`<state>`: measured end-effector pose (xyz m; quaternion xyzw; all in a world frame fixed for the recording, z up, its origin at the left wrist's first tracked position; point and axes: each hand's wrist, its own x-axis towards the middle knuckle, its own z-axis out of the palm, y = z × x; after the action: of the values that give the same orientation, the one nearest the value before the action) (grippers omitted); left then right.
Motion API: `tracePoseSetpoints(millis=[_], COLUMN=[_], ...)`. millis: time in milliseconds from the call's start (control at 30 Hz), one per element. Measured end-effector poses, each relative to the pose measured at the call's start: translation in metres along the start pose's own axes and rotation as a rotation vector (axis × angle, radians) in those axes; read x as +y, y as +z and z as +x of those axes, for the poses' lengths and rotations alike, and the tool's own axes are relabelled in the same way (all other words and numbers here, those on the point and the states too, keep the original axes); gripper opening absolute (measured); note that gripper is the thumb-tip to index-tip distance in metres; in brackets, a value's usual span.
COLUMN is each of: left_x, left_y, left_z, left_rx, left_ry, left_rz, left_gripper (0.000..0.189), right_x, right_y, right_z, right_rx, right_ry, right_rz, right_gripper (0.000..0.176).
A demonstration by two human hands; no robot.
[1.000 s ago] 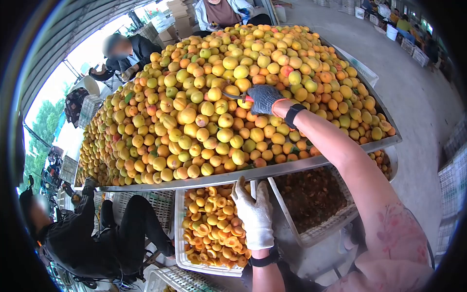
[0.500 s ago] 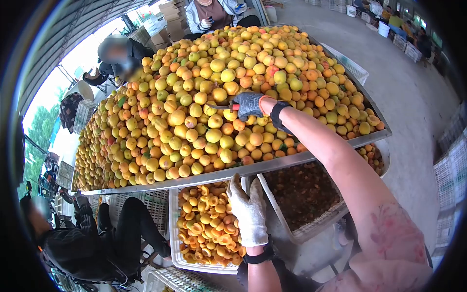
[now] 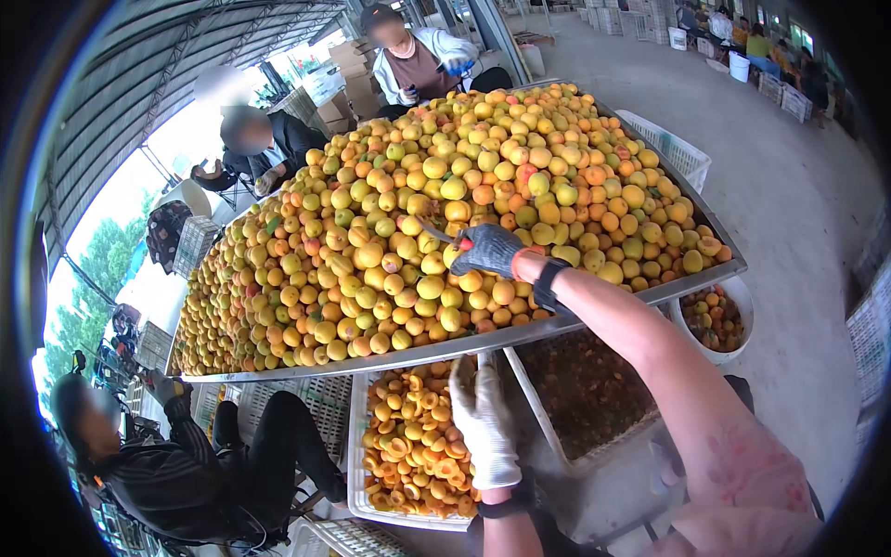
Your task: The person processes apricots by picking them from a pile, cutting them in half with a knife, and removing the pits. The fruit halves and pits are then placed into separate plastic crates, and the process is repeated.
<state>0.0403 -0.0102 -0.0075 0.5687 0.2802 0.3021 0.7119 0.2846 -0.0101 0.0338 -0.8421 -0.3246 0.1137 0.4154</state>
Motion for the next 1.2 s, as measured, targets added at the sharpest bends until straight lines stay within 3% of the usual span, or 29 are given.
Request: tracePoseSetpoints(millis=[33, 100, 167, 200, 233, 300, 333, 400, 500, 567, 633, 800, 833, 900, 933, 1067, 1200], left_x=[-0.002, 0.018, 0.018, 0.017, 0.015, 0.021, 0.021, 0.017, 0.021, 0.032, 0.033, 0.035, 0.036, 0.032, 0.031, 0.026, 0.026], left_y=[-0.006, -0.01, -0.016, -0.017, -0.018, -0.009, -0.008, -0.009, -0.012, -0.009, -0.012, -0.019, -0.019, -0.018, -0.019, -0.023, -0.018], left_z=[0.003, -0.001, 0.001, 0.0, -0.003, -0.013, -0.021, -0.033, -0.041, -0.047, -0.044, -0.036, -0.034, -0.029, -0.028, -0.025, -0.028], left_rx=[-0.059, -0.127, -0.269, -0.333, -0.4, -0.384, -0.448, -0.446, -0.491, -0.466, -0.499, -0.417, -0.406, -0.376, -0.352, -0.384, -0.369], left_ry=[0.05, -0.115, -0.239, -0.238, -0.234, -0.216, -0.187, -0.171, -0.116, 0.0, -0.038, -0.042, -0.037, -0.009, 0.022, 0.016, -0.012], left_rz=[-0.078, -0.37, -0.597, -0.633, -0.667, -0.644, -0.658, -0.668, -0.671, -0.604, -0.748, -0.799, -0.815, -0.755, -0.695, -0.546, -0.591], left_gripper=[0.046, 0.051, 0.056, 0.055, 0.055, 0.052, 0.048, 0.047, 0.044, 0.045, 0.048, 0.05, 0.049, 0.047, 0.045, 0.039, 0.039], right_x=[-0.008, -0.018, -0.038, -0.004, -0.038, -0.054, -0.042, -0.028, -0.031, -0.036, -0.029, -0.02, -0.023, -0.027, -0.019, -0.014, -0.03], right_y=[-0.008, -0.02, -0.031, -0.005, -0.029, -0.034, -0.029, -0.019, -0.021, -0.02, -0.016, -0.008, -0.01, -0.012, -0.007, -0.005, -0.017], right_z=[-0.019, -0.063, -0.112, -0.111, -0.146, -0.171, -0.177, -0.182, -0.197, -0.215, -0.222, -0.246, -0.25, -0.255, -0.254, -0.259, -0.269], right_rx=[-0.022, -0.167, -0.263, -0.191, -0.328, -0.359, -0.36, -0.238, -0.162, -0.041, 0.106, 0.108, 0.104, -0.06, 0.047, 0.102, -0.043], right_ry=[0.067, 0.087, 0.007, -0.342, -0.058, 0.029, 0.042, -0.164, -0.301, -0.246, -0.194, -0.335, -0.332, -0.129, -0.312, -0.331, -0.229], right_rz=[0.117, 0.58, 0.525, 0.609, 0.534, 0.291, 0.296, -0.008, 0.172, 0.084, 0.191, 0.173, 0.173, 0.401, 0.289, 0.306, 0.431], right_gripper=[0.049, 0.046, 0.049, 0.053, 0.057, 0.056, 0.056, 0.049, 0.041, 0.039, 0.052, 0.045, 0.045, 0.038, 0.032, 0.03, 0.024])
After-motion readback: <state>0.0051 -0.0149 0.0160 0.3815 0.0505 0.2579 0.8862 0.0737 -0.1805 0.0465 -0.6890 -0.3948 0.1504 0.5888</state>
